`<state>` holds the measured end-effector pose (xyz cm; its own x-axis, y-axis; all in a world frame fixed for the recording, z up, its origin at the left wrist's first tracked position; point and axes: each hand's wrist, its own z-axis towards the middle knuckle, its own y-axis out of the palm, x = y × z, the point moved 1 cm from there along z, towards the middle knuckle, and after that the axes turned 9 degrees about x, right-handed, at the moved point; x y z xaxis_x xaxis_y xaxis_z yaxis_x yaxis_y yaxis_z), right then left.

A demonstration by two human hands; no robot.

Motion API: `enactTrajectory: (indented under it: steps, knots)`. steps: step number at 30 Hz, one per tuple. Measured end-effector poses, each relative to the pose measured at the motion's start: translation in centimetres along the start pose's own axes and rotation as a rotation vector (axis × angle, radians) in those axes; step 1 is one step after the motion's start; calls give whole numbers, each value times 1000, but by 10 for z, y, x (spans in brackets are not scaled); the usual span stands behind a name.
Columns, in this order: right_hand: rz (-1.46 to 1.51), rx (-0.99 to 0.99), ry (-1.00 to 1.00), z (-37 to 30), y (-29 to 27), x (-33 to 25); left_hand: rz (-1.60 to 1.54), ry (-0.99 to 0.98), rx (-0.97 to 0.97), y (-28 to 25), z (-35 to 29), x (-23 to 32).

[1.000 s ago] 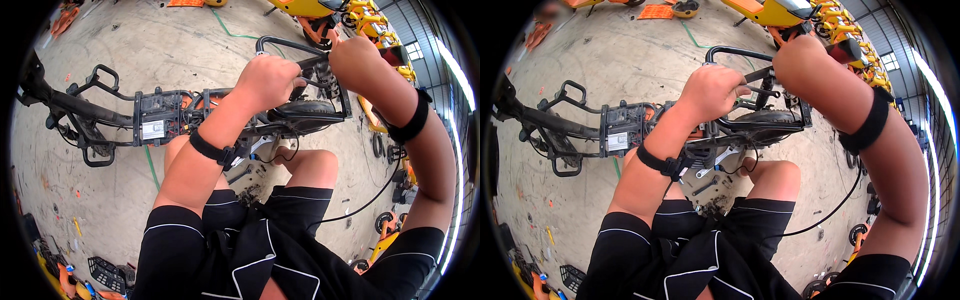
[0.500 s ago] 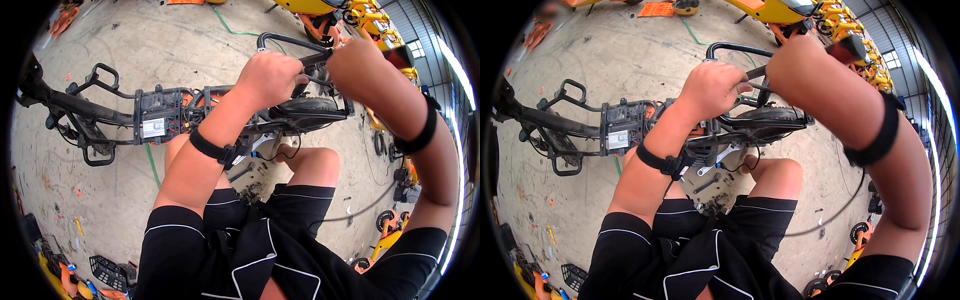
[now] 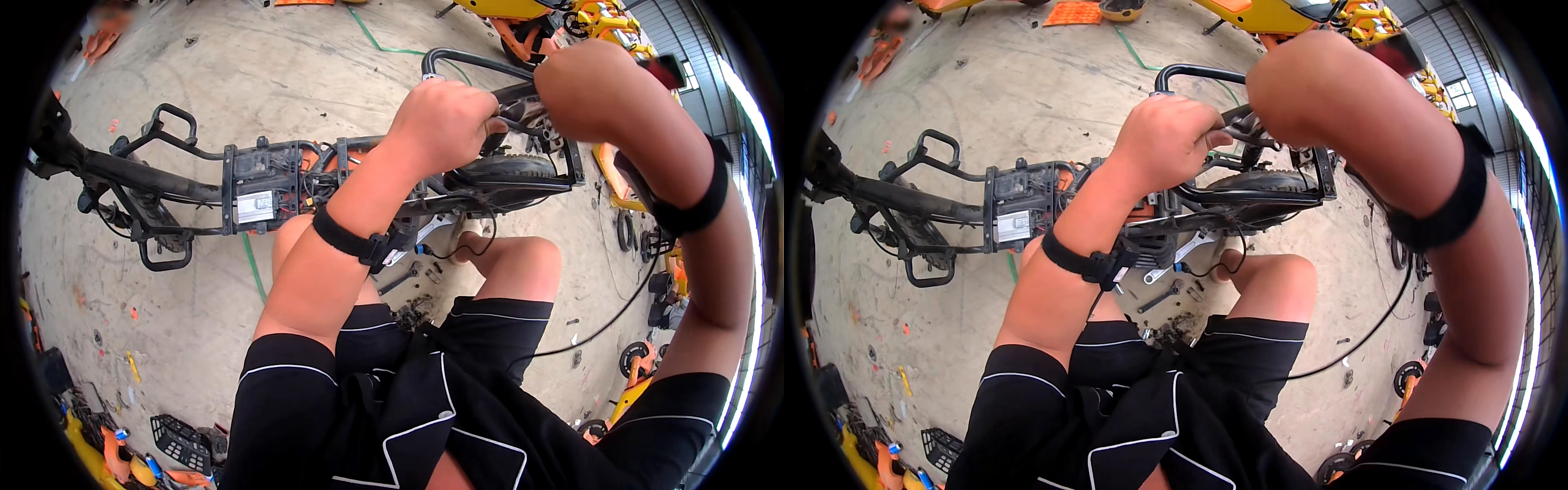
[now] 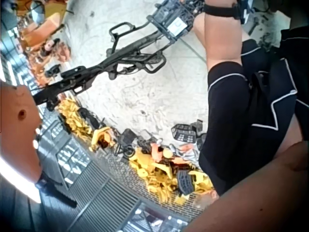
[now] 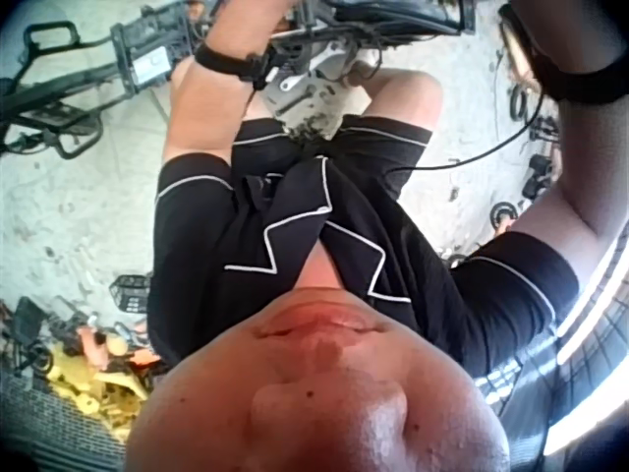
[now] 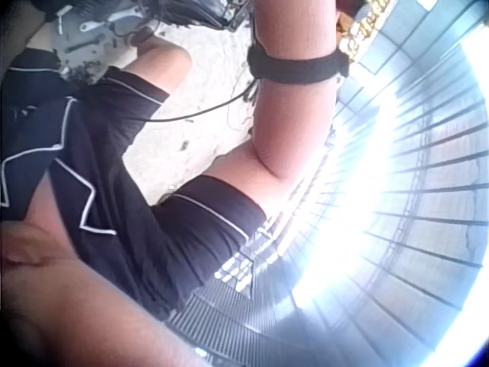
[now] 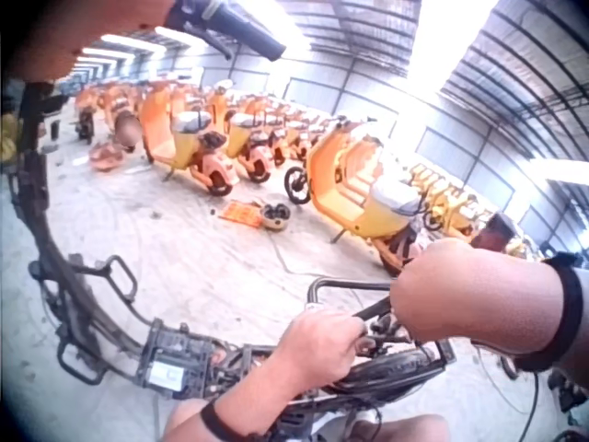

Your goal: The person works on the metal frame of a scooter, picking up a bolt and nut by hand and positioning them into a bracket. They use a wrench and a socket wrench to tighten the hardware onto the frame.

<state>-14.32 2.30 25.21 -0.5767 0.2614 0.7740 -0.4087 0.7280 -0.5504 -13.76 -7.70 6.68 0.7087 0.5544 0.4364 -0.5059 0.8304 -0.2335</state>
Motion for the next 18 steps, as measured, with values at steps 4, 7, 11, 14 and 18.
enactTrajectory:
  steps: [4, 7, 11, 14, 18]
  knots:
    - [-154, 161, 32, 8, 24, 6, 12, -7, 9, -4, -3, 0]
    - [-46, -65, -68, -16, -2, -15, -1, -11, 21, -7, -2, 0]
    - [-9, -259, 48, -2, 4, 1, 1, -4, -21, -2, 0, 0]
    - [-107, 123, 144, 5, 17, 18, 31, -3, -8, -3, 0, -2]
    - [-196, -7, -114, -14, 6, -17, 32, -5, -12, -5, -3, -2]
